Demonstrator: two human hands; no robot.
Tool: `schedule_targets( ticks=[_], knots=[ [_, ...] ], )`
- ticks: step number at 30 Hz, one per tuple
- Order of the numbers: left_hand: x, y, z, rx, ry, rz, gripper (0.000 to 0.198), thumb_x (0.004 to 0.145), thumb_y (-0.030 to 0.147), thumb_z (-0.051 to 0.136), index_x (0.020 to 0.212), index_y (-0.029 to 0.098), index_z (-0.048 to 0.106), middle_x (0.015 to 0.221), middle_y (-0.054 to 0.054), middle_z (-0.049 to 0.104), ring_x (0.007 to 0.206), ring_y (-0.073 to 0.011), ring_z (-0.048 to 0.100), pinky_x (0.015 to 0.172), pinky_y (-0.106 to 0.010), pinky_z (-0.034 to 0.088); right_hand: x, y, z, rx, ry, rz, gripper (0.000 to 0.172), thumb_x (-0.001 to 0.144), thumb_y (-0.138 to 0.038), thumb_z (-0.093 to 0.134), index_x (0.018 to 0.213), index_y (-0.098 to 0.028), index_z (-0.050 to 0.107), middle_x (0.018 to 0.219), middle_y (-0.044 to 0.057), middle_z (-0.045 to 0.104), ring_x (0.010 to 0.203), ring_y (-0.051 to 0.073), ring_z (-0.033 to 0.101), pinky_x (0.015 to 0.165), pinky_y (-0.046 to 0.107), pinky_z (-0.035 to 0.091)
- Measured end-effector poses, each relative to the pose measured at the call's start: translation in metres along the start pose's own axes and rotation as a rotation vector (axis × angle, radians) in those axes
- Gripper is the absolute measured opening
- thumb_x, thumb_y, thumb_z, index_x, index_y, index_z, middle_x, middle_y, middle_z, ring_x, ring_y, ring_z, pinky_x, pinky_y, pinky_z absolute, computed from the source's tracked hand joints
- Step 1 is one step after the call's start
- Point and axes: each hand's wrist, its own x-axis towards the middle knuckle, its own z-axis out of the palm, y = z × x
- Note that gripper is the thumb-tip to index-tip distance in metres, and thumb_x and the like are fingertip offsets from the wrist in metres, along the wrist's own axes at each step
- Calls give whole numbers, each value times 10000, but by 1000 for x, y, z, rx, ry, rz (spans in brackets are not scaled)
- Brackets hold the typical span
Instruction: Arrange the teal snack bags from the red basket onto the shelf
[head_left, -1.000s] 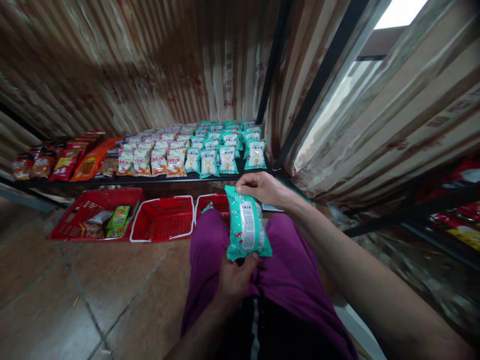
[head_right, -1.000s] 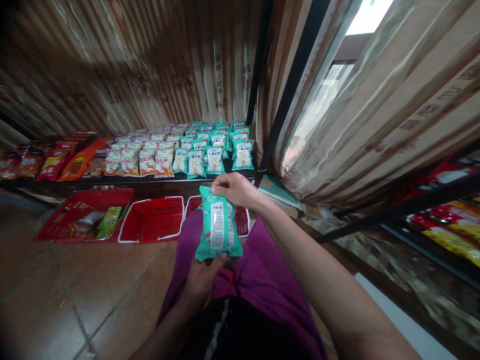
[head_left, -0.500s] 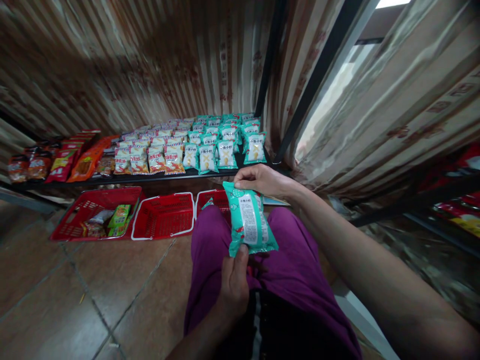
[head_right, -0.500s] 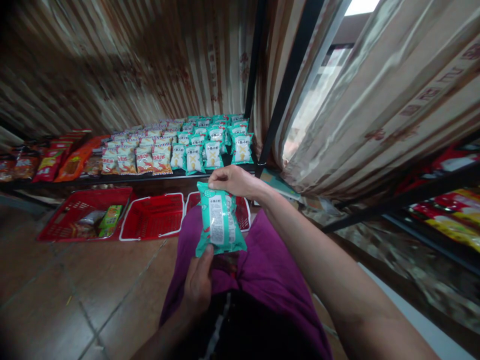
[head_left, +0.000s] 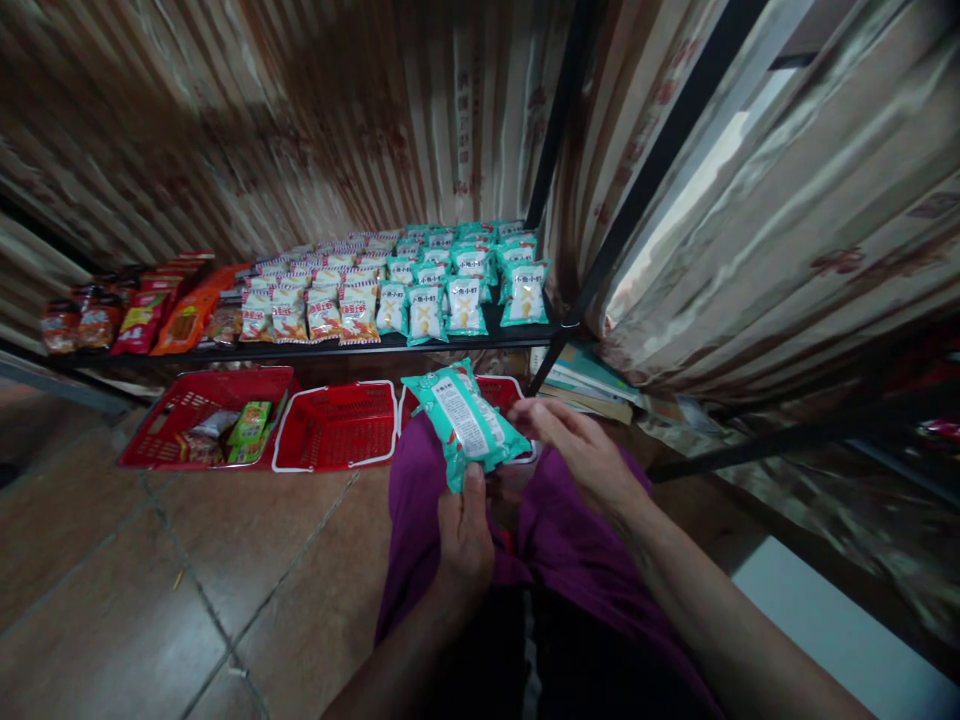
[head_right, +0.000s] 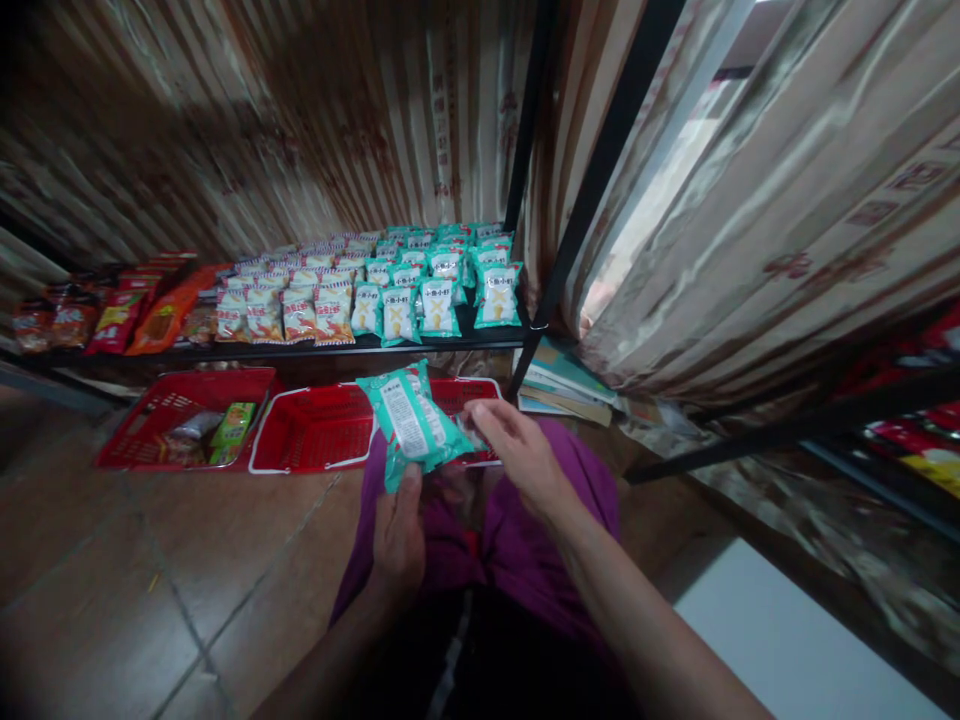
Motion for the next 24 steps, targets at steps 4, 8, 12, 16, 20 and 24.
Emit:
schedule_targets(
  ticks=[4, 8, 12, 16, 20, 24],
  knots=[
    [2, 1, 2, 72, -72, 16, 487, 795, 634, 497, 679, 194, 671, 646, -77, 647, 675, -218, 601, 701, -327, 486, -22, -1, 12, 52, -81, 155, 365, 638, -529, 738, 797, -214, 646, 725, 4, 668, 667, 152, 607, 621, 268, 488],
    [2, 4, 8, 76, -98, 35, 549, 792, 688, 436, 691, 192, 649, 605, -47, 635, 560, -171, 564, 571, -283, 460, -27, -6, 27, 199, -44, 250, 426, 583, -471, 783, 883, -235, 596, 639, -40, 625, 500, 109, 526, 474, 246, 434],
    [3, 11, 9, 81, -109, 37, 542, 778, 692, 455, 631, 198, 621, 558, -29, 597, 508, -149, 519, 521, -267, 435, -30, -5, 35, 296, -64, 295, 390, 598, -430, 777, 874, -249, 569, 583, -59, 583, 436, 91, 469, 428, 237, 404],
    [5, 12, 7, 109, -155, 11, 528, 783, 665, 479, 591, 190, 611, 532, -24, 572, 497, -143, 501, 501, -258, 421, -30, -3, 36, 306, -27, 265, 384, 598, -428, 772, 871, -255, 564, 516, -74, 529, 404, 96, 454, 420, 246, 406],
    [5, 10, 4, 115, -197, 42, 494, 782, 622, 524, 635, 167, 648, 553, -21, 589, 525, -140, 517, 556, -260, 441, -30, -3, 33, 292, 17, 247, 402, 585, -426, 783, 883, -237, 590, 546, -61, 562, 439, 107, 491, 428, 246, 403],
    [6, 11, 0, 97, -176, 70, 516, 806, 619, 487, 617, 165, 646, 542, -21, 588, 525, -142, 526, 561, -265, 446, -28, -3, 30, 310, 66, 235, 412, 557, -401, 807, 878, -227, 616, 615, -42, 614, 522, 125, 559, 506, 261, 463]
  ],
)
